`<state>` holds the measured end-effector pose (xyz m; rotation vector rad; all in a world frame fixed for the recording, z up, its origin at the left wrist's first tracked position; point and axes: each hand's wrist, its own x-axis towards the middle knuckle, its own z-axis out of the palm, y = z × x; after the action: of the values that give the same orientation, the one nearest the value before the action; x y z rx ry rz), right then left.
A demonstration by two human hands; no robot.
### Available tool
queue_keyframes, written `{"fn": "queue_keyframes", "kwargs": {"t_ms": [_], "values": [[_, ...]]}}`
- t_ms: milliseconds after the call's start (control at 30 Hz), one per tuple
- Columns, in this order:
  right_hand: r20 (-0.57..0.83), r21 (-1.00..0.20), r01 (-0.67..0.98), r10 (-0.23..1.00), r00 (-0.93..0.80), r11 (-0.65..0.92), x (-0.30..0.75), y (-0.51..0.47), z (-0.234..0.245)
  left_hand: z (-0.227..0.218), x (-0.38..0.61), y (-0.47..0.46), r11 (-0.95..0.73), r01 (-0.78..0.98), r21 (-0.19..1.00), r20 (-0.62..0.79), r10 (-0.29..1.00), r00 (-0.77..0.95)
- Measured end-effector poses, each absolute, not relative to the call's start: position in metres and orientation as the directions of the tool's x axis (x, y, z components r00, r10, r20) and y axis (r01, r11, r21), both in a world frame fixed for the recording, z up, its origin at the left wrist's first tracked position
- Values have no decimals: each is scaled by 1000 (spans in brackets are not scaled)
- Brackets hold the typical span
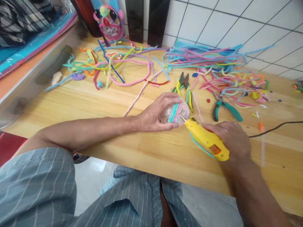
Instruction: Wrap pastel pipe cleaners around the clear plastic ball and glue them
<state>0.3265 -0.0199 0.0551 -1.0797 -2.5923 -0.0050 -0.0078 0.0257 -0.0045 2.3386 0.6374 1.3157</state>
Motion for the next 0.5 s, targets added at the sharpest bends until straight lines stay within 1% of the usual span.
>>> {"fn": "queue_keyframes", "kwargs": {"t_ms": [67,300,400,500], "values": [[366,-121,651,644,-672,749,327,-19,55,-4,-8,25,-823,202,531,689,558,462],[448,-100,551,532,-718,828,324,-18,57,-5,-8,25,-821,192,538,687,559,464],[430,-111,573,559,-709,812,325,-18,57,-6,-7,26,-827,187,531,699,551,455],[324,-140,633,640,-697,761,326,-19,56,-6,-7,26,-834,195,516,708,543,452]]}}
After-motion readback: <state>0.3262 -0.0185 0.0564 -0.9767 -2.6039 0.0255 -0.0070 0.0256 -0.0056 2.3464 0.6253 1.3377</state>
